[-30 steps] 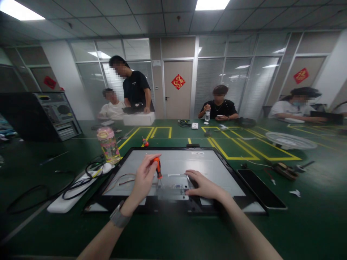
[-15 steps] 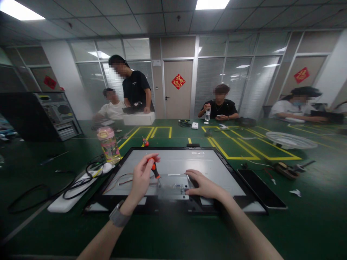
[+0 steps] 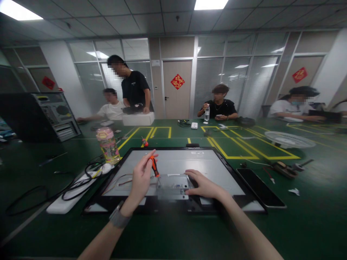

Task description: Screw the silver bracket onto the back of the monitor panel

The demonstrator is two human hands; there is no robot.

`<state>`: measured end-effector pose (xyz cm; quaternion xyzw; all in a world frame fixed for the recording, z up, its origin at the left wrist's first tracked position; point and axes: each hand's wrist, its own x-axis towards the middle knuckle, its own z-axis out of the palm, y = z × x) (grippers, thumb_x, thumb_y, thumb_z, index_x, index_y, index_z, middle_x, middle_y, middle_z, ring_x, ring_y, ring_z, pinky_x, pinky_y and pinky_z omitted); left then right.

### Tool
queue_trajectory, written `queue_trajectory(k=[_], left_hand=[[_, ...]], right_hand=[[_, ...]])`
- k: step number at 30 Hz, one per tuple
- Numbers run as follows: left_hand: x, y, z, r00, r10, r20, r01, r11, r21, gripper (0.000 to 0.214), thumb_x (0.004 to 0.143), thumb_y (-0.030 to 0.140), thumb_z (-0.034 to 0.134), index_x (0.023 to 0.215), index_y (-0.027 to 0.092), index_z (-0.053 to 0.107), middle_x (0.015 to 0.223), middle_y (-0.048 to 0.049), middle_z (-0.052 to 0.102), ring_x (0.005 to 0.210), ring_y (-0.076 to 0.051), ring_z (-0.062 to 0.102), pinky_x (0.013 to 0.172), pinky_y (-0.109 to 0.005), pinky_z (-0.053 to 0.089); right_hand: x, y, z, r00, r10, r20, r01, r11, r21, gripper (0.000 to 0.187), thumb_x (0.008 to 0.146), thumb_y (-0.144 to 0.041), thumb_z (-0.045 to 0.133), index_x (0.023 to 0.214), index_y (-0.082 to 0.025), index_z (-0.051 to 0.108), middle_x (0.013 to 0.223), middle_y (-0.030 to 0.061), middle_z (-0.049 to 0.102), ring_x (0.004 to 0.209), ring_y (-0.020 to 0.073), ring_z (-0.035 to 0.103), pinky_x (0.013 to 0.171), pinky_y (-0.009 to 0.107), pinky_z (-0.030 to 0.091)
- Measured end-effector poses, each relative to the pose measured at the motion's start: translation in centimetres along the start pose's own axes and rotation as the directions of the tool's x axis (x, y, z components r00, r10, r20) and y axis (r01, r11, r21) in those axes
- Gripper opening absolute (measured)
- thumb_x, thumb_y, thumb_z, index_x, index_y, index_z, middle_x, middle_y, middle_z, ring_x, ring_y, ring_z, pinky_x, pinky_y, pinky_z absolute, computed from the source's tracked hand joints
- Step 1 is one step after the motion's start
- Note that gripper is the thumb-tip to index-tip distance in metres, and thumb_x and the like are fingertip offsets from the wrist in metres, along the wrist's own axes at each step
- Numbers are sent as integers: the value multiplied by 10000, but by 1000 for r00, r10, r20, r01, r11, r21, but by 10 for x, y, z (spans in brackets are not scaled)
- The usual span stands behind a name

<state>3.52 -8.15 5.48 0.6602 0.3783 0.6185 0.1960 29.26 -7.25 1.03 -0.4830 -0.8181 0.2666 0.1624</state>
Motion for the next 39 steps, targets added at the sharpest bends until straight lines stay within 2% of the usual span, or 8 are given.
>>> queue_trajectory(k=[4, 6, 11, 19, 23, 26, 32, 39], left_hand=[[0, 3, 0, 997, 77, -23, -76, 996, 53, 200, 839, 257, 602, 1014, 204, 683, 800, -18, 570, 745, -151, 540, 706, -266, 440], [0, 4, 0, 996, 84, -19, -83, 996, 29, 180, 843, 269, 595, 978, 205, 695, 777, -11, 546, 739, -151, 529, 703, -266, 437], [0, 4, -1, 993, -16, 118, 37, 984, -175, 328, 932, 219, 400, 1165, 198, 630, 933, -52, 618, 895, -172, 590, 819, -298, 456], [1, 4, -1, 994, 21, 103, -6, 989, -149, 251, 854, 235, 560, 1068, 202, 686, 901, -42, 601, 822, -154, 582, 745, -260, 473], [3, 4, -4, 971, -37, 236, 104, 955, -277, 341, 907, 249, 444, 1193, 203, 624, 1127, -91, 643, 894, -170, 634, 837, -321, 489], [3, 3, -5, 950, -63, 306, 159, 940, -302, 357, 903, 287, 479, 1227, 194, 598, 1138, -115, 660, 850, -179, 657, 795, -329, 517], [4, 4, -7, 971, 41, 235, -4, 988, -154, 311, 862, 260, 565, 1154, 207, 658, 915, -58, 653, 804, -159, 602, 775, -284, 490], [3, 3, -5, 972, 58, 228, -15, 982, -188, 318, 897, 241, 492, 1181, 209, 632, 1079, -92, 643, 1004, -207, 594, 882, -337, 470]], right_hand=[[0, 0, 0, 1000, 4, -3, -4, 1000, -4, 812, 746, -569, 652, 1394, -152, 396, 1486, 143, 326, 1363, 301, 306, 1152, 417, 239], [0, -1, 0, 1000, 3, 1, -3, 1000, -1, 809, 750, -568, 649, 1396, -153, 394, 1487, 141, 324, 1363, 299, 306, 1151, 416, 242], [-2, -1, -1, 1000, 0, 3, 0, 1000, 3, 784, 751, -571, 646, 1397, -202, 396, 1489, 117, 328, 1365, 305, 306, 1148, 435, 245], [0, 0, 0, 1000, -3, -2, 3, 1000, 5, 800, 748, -576, 649, 1396, -178, 399, 1489, 128, 330, 1365, 305, 304, 1150, 430, 241], [0, 2, 0, 1000, -8, 5, 8, 1000, 0, 812, 747, -586, 647, 1402, -179, 391, 1492, 126, 325, 1368, 306, 296, 1154, 430, 230], [0, 3, 1, 1000, -12, 2, 12, 1000, -1, 808, 748, -587, 648, 1400, -183, 393, 1491, 125, 326, 1368, 301, 299, 1153, 432, 230], [0, 3, 1, 1000, -15, -8, 15, 1000, 3, 800, 744, -584, 653, 1398, -201, 396, 1487, 115, 335, 1366, 303, 303, 1150, 441, 241], [0, 5, 2, 1000, -8, -7, 8, 1000, 10, 798, 743, -600, 642, 1403, -229, 389, 1496, 100, 321, 1365, 309, 305, 1149, 449, 241]])
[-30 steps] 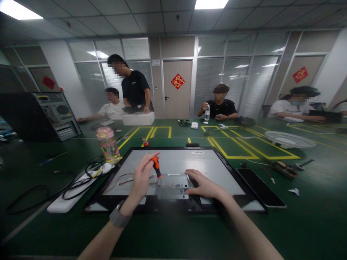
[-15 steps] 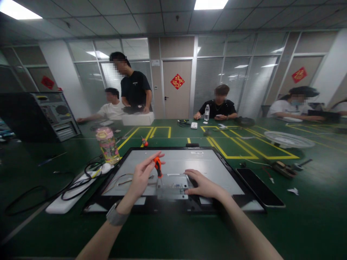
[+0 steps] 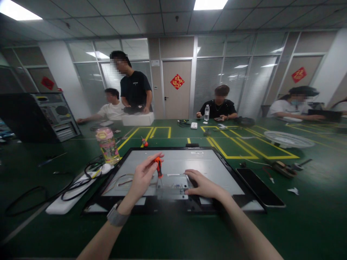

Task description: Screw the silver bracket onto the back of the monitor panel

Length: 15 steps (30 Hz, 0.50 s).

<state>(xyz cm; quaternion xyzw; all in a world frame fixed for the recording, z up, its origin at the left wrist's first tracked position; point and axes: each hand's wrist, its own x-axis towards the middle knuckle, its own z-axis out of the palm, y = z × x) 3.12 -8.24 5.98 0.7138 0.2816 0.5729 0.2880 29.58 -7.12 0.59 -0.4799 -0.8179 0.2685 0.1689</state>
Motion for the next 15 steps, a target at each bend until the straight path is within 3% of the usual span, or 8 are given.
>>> queue_trajectory(k=[7, 11, 15], left_hand=[[1, -2, 1, 981, 89, -175, -59, 983, 171, 137, 801, 229, 646, 925, 199, 695, 818, -20, 558, 768, -148, 549, 726, -271, 453], [2, 0, 1, 980, 72, -185, -49, 991, 125, 139, 839, 225, 587, 913, 204, 703, 817, -21, 533, 761, -143, 541, 730, -274, 448], [2, -3, 2, 979, 42, -202, -35, 999, 39, 102, 752, 242, 694, 843, 195, 696, 790, -13, 523, 744, -145, 532, 709, -269, 450]], right_hand=[[0, -3, -1, 1000, 3, 4, -3, 1000, -3, 805, 748, -589, 643, 1404, -197, 388, 1494, 115, 321, 1368, 300, 299, 1153, 432, 236], [0, -6, -2, 1000, 11, 8, -10, 1000, -13, 820, 748, -572, 650, 1399, -145, 393, 1486, 142, 327, 1363, 304, 307, 1152, 419, 243], [0, -5, -1, 1000, 9, 4, -9, 1000, -13, 795, 749, -572, 646, 1399, -189, 394, 1488, 120, 332, 1365, 302, 306, 1150, 440, 244]])
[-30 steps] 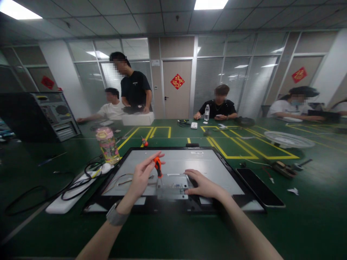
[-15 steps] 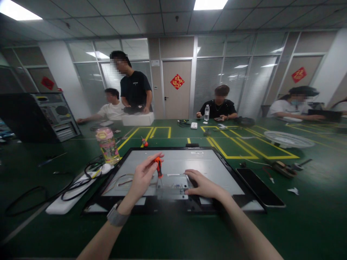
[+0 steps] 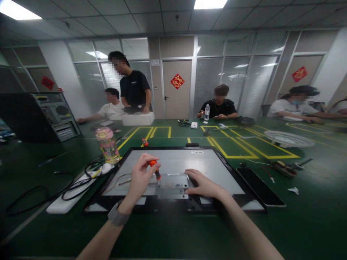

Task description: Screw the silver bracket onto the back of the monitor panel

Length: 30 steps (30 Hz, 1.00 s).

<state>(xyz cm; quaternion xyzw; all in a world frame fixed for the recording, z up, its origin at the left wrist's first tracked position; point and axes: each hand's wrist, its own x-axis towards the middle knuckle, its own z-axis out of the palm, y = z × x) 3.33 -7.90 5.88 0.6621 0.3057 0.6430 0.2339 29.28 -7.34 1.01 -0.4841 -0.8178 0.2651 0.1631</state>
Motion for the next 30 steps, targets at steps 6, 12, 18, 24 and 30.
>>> queue_trajectory(k=[6, 12, 18, 24, 30], left_hand=[[1, -1, 1, 999, -35, 4, 35, 999, -30, 131, 708, 248, 741, 772, 179, 650, 756, 8, 495, 667, -121, 503, 641, -239, 425], [0, 5, -2, 993, -34, 114, 37, 999, -23, 210, 899, 251, 482, 968, 183, 669, 871, -41, 564, 823, -158, 551, 753, -266, 432], [-2, 5, -2, 983, -113, 143, 128, 987, -98, 276, 929, 285, 419, 1035, 184, 652, 960, -69, 651, 955, -196, 603, 887, -319, 431], [-1, -2, 0, 1000, 6, 18, -6, 1000, -16, 94, 790, 264, 665, 809, 197, 729, 857, -34, 512, 855, -168, 547, 802, -285, 440], [0, 0, -2, 999, -4, 39, 5, 1000, -27, 180, 863, 239, 562, 967, 185, 699, 788, -20, 540, 761, -148, 541, 721, -265, 436]], right_hand=[[0, 1, 0, 1000, -13, -3, 13, 1000, 8, 785, 750, -577, 641, 1399, -211, 396, 1484, 103, 343, 1363, 308, 307, 1148, 442, 247], [0, -1, -1, 1000, 4, 5, -4, 1000, 2, 812, 750, -582, 642, 1404, -172, 388, 1495, 130, 317, 1367, 310, 298, 1151, 427, 236], [-1, -2, -2, 1000, 4, 14, -4, 1000, 5, 804, 754, -578, 638, 1408, -187, 381, 1495, 119, 322, 1369, 308, 297, 1150, 426, 241], [-1, -1, -1, 1000, 2, 14, -2, 1000, 6, 801, 754, -574, 637, 1408, -188, 381, 1491, 118, 330, 1366, 304, 302, 1148, 427, 243], [-1, -2, -2, 1000, 22, 18, -22, 1000, 4, 805, 753, -564, 641, 1409, -178, 379, 1500, 126, 313, 1368, 311, 298, 1147, 429, 242]])
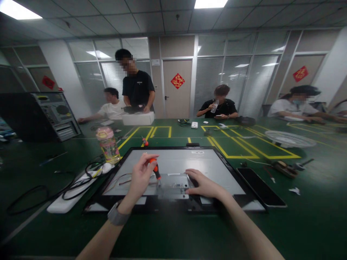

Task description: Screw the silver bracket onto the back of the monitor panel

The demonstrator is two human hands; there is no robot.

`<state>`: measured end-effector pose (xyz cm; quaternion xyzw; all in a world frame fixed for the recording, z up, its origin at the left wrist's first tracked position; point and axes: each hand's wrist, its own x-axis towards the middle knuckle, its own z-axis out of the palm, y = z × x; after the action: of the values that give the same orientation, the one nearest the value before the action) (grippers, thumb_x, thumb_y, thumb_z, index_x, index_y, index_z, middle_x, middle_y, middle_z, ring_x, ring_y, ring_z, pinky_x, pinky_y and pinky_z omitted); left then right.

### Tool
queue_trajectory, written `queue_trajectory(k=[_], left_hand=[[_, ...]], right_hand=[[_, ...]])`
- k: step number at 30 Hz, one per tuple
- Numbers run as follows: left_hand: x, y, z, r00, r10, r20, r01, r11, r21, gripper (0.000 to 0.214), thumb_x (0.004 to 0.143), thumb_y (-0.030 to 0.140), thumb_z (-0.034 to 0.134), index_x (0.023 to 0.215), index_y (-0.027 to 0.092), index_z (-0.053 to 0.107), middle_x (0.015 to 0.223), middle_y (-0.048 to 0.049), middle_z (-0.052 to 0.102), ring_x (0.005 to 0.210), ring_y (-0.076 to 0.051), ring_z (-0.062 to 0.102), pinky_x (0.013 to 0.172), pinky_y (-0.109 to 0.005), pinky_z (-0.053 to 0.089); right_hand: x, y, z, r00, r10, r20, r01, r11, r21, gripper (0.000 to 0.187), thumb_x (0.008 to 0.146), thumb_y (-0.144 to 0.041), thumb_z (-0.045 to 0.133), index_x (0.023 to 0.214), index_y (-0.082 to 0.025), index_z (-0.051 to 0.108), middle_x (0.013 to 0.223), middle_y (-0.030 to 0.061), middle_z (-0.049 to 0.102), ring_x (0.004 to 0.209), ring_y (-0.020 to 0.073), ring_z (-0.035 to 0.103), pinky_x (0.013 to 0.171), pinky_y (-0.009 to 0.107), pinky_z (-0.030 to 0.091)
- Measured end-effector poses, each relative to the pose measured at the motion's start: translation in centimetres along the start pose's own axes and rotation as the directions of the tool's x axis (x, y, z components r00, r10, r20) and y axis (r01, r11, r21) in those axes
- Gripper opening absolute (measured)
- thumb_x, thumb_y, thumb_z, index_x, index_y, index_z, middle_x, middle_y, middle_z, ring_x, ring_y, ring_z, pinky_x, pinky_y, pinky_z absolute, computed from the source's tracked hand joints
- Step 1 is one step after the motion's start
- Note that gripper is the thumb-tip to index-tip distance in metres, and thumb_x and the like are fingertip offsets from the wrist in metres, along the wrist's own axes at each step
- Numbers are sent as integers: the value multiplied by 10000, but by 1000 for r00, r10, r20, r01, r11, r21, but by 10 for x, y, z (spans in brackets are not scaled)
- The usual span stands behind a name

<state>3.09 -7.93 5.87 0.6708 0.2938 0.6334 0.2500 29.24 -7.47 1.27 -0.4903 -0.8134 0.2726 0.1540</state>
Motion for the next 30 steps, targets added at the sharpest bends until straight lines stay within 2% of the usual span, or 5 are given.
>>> queue_trajectory(k=[9, 15, 20, 26, 30], left_hand=[[-3, 5, 3, 993, -62, 97, 69, 995, -72, 306, 917, 243, 436, 1138, 181, 638, 989, -73, 659, 901, -177, 612, 812, -304, 466], [-4, -1, 4, 999, -32, 9, 31, 996, 80, 227, 853, 264, 591, 1050, 198, 681, 904, -44, 661, 837, -162, 608, 801, -283, 458], [-7, -1, 6, 992, -96, 82, 96, 995, 13, 335, 945, 263, 412, 1231, 220, 583, 1076, -72, 649, 926, -169, 614, 851, -305, 460], [-6, -1, 8, 1000, -13, 24, 11, 994, 109, 191, 843, 247, 602, 1015, 206, 677, 835, -19, 574, 778, -147, 563, 761, -271, 449], [-5, 3, 6, 999, -14, 32, 11, 997, 80, 271, 923, 255, 463, 1102, 209, 661, 895, -41, 584, 855, -162, 562, 794, -288, 446]], right_hand=[[2, 0, 0, 1000, -7, -8, 7, 1000, 1, 814, 745, -569, 648, 1401, -163, 390, 1494, 135, 320, 1367, 310, 301, 1149, 425, 241], [1, 1, 1, 1000, -10, -10, 10, 1000, -1, 804, 749, -559, 653, 1401, -168, 391, 1495, 132, 317, 1370, 297, 297, 1153, 420, 235], [1, 4, 2, 1000, -15, -14, 15, 1000, 6, 800, 746, -564, 657, 1400, -188, 392, 1496, 122, 318, 1373, 297, 292, 1155, 428, 229], [2, 3, 2, 1000, -9, -14, 9, 1000, 2, 800, 743, -554, 660, 1400, -183, 394, 1494, 124, 321, 1372, 297, 294, 1154, 424, 233], [2, 2, 1, 1000, -4, -9, 4, 1000, -1, 810, 747, -562, 654, 1402, -167, 390, 1499, 130, 311, 1372, 296, 292, 1158, 415, 225]])
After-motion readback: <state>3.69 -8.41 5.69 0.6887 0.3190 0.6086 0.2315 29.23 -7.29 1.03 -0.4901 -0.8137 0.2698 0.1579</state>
